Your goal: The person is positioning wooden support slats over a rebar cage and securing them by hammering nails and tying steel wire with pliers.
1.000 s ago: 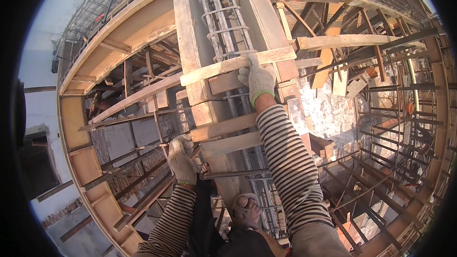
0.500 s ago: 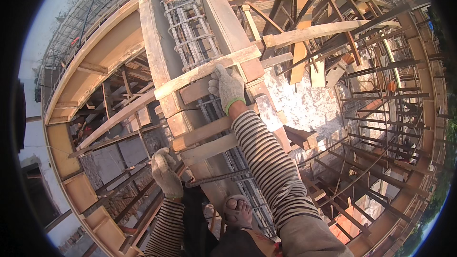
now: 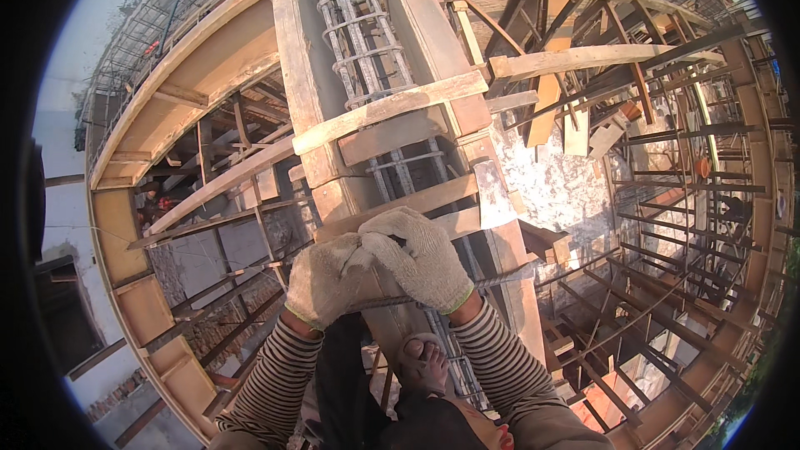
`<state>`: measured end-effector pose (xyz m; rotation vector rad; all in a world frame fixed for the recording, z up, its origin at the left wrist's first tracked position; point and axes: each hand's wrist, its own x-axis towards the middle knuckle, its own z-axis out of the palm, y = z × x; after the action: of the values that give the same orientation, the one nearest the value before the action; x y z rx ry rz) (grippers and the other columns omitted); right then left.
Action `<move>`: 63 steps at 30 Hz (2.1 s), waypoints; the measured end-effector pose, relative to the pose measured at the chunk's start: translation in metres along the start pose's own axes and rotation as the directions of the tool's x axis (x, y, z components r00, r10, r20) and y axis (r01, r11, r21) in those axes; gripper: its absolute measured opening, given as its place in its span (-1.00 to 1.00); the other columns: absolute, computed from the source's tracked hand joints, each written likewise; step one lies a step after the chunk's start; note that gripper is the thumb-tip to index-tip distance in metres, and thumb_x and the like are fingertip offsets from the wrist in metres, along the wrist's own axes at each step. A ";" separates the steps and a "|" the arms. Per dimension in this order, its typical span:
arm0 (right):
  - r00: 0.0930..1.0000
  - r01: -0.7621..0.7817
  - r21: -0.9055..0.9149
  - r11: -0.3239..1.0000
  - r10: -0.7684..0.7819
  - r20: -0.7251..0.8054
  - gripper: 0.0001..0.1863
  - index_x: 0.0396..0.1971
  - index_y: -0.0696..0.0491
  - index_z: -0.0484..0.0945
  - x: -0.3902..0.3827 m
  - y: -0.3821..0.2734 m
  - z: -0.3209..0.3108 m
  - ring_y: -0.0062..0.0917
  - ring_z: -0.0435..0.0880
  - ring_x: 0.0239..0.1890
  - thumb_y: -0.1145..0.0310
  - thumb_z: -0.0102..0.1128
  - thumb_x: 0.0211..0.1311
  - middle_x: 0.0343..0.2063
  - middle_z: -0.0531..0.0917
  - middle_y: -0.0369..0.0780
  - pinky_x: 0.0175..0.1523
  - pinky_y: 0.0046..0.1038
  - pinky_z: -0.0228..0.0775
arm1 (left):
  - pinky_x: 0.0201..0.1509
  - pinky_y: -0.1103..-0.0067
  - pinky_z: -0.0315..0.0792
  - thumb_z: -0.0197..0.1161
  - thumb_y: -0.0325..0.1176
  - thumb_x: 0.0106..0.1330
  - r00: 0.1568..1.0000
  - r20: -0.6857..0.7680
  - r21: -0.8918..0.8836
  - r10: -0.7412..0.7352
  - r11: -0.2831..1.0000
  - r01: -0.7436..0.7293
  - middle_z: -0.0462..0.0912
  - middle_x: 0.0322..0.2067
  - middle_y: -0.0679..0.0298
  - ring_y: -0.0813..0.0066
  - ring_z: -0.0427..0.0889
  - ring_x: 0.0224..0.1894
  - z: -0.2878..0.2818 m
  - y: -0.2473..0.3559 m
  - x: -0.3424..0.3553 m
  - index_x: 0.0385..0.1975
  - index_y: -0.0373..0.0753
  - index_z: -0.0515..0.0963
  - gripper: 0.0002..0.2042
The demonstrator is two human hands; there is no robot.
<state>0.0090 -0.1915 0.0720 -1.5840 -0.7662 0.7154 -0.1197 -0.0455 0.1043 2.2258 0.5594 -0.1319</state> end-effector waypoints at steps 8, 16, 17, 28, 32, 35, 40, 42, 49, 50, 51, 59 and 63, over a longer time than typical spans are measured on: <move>0.879 -0.365 0.465 0.806 0.463 -0.113 -0.73 -0.03 0.13 0.73 -0.019 -0.008 -0.005 -0.28 0.75 -0.24 0.29 0.36 0.41 -0.25 0.75 -0.13 -0.08 -0.37 0.59 | -0.03 0.31 0.66 0.45 -0.27 0.27 1.000 0.000 -0.066 0.008 0.998 -0.008 0.77 -0.12 0.10 0.10 0.77 -0.12 -0.008 0.018 0.002 0.02 -0.23 0.72 -0.66; 0.969 -0.070 -0.024 0.997 0.062 -0.237 -0.72 -0.04 0.12 0.74 -0.021 -0.009 -0.014 -0.39 0.79 -0.15 0.25 0.38 0.42 -0.20 0.79 -0.14 -0.03 -0.39 0.62 | -0.04 0.33 0.63 0.49 -0.39 0.13 0.940 -0.190 0.096 0.283 0.958 -0.269 0.70 -0.16 0.21 0.18 0.70 -0.09 0.016 0.011 0.018 -0.02 -0.18 0.74 -0.64; 0.970 -0.034 -0.054 0.998 0.020 -0.243 -0.71 -0.04 0.12 0.74 -0.020 -0.012 -0.014 -0.40 0.80 -0.14 0.24 0.38 0.42 -0.20 0.79 -0.14 -0.02 -0.39 0.62 | 0.03 0.32 0.60 0.49 -0.34 0.17 0.944 -0.176 0.154 0.278 0.955 -0.253 0.70 -0.12 0.22 0.14 0.65 0.01 0.016 0.016 0.019 -0.18 -0.12 0.73 -0.78; 0.485 -0.346 0.844 0.410 0.848 -0.213 -0.54 0.14 0.18 0.40 -0.062 0.039 0.020 -0.58 0.68 -0.30 0.17 0.30 0.50 -0.18 0.59 -0.22 -0.24 -0.45 0.70 | 0.14 0.48 0.56 0.22 -0.30 0.48 0.967 -0.251 -0.240 0.051 0.964 -0.113 0.75 -0.03 0.15 0.07 0.76 -0.11 0.017 0.004 0.144 0.00 -0.25 0.69 -0.75; 0.398 -0.255 0.900 0.353 0.887 -0.235 -0.50 0.17 0.19 0.40 -0.051 0.029 0.032 -0.60 0.64 -0.30 0.18 0.33 0.48 -0.18 0.59 -0.21 -0.26 -0.47 0.67 | 0.24 0.39 0.51 0.22 -0.30 0.47 0.917 -0.293 0.006 0.270 0.960 -0.281 0.74 -0.04 0.14 0.26 0.70 0.06 0.026 0.001 0.219 0.03 -0.21 0.69 -0.75; 0.341 -0.354 0.866 0.353 0.911 -0.232 -0.46 0.20 0.19 0.39 -0.052 0.037 0.038 -0.63 0.61 -0.32 0.19 0.37 0.44 -0.18 0.58 -0.22 -0.29 -0.51 0.62 | 0.33 0.35 0.45 0.21 -0.26 0.46 0.814 -0.326 0.295 0.482 0.869 -0.397 0.73 0.00 0.12 0.21 0.63 0.19 0.054 -0.016 0.267 -0.03 -0.20 0.72 -0.75; 0.347 -0.458 0.683 0.569 0.822 -0.452 -0.41 0.24 0.16 0.39 -0.060 0.042 0.027 -0.55 0.57 -0.25 0.22 0.43 0.37 -0.18 0.57 -0.22 -0.16 -0.40 0.57 | 0.34 0.37 0.43 0.16 -0.19 0.46 0.921 -0.272 0.253 0.278 0.944 -0.210 0.73 0.03 0.13 0.13 0.61 0.20 0.088 0.009 0.284 -0.02 -0.20 0.73 -0.69; 0.452 -0.541 0.164 0.825 0.450 -0.770 -0.44 0.25 0.14 0.41 -0.052 0.034 0.023 -0.48 0.58 -0.16 0.27 0.42 0.37 -0.16 0.56 -0.18 -0.04 -0.30 0.55 | 0.32 0.37 0.44 0.15 -0.18 0.46 0.828 -0.351 0.153 0.438 0.899 -0.411 0.73 0.03 0.14 0.11 0.63 0.16 0.077 -0.004 0.281 0.00 -0.21 0.73 -0.68; 0.957 -0.010 -0.873 0.488 -0.247 -0.149 -0.47 0.26 -0.09 0.52 0.134 0.062 -0.145 0.00 0.45 0.36 0.38 0.24 0.26 0.29 0.51 -0.06 0.45 -0.05 0.33 | 0.25 0.34 0.47 0.14 -0.19 0.47 0.757 -0.437 0.323 0.485 0.870 -0.371 0.72 0.00 0.16 0.09 0.66 0.07 0.060 -0.015 0.290 0.01 -0.19 0.69 -0.70; 0.994 0.007 -0.870 0.493 -0.099 -0.049 -0.45 0.29 -0.12 0.52 0.152 0.069 -0.155 -0.01 0.44 0.38 0.37 0.23 0.26 0.32 0.51 -0.08 0.49 -0.07 0.32 | 0.28 0.33 0.46 0.13 -0.20 0.48 0.659 -0.389 0.596 0.644 0.721 -0.353 0.71 0.00 0.18 0.10 0.64 0.08 0.063 -0.021 0.289 0.01 -0.18 0.69 -0.71; 0.998 -0.027 -0.834 0.551 0.057 0.005 -0.42 0.33 -0.13 0.49 0.160 0.080 -0.176 -0.04 0.48 0.38 0.32 0.22 0.26 0.38 0.47 -0.10 0.53 -0.14 0.31 | 0.31 0.31 0.44 0.11 -0.21 0.49 0.717 -0.440 0.490 0.541 0.813 -0.314 0.70 0.03 0.19 0.11 0.62 0.12 0.070 -0.012 0.281 0.02 -0.16 0.67 -0.71; 0.982 -0.173 -0.563 0.808 0.101 -0.157 -0.58 0.11 0.10 0.55 0.169 0.071 -0.178 -0.51 0.66 -0.16 0.12 0.27 0.45 -0.25 0.68 -0.18 0.05 -0.37 0.50 | 0.32 0.20 0.45 0.03 -0.14 0.55 0.940 -0.266 0.446 0.214 0.892 -0.077 0.65 0.15 0.25 0.21 0.62 0.20 0.036 -0.020 0.231 0.18 -0.05 0.57 -0.66; 0.958 -0.287 -0.549 0.785 0.232 -0.169 -0.43 0.17 0.10 0.48 0.181 0.080 -0.185 -0.31 0.69 -0.08 -0.03 0.26 0.40 -0.17 0.70 -0.07 0.11 -0.31 0.49 | 0.25 0.20 0.53 -0.02 -0.13 0.59 0.936 -0.282 0.433 0.211 0.898 -0.072 0.71 0.07 0.20 0.20 0.69 0.14 0.041 -0.026 0.243 0.16 -0.09 0.59 -0.65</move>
<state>0.2719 -0.1640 0.0119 -2.2932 -0.7373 0.6313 0.0907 0.0234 -0.0080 2.7262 0.5786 0.2175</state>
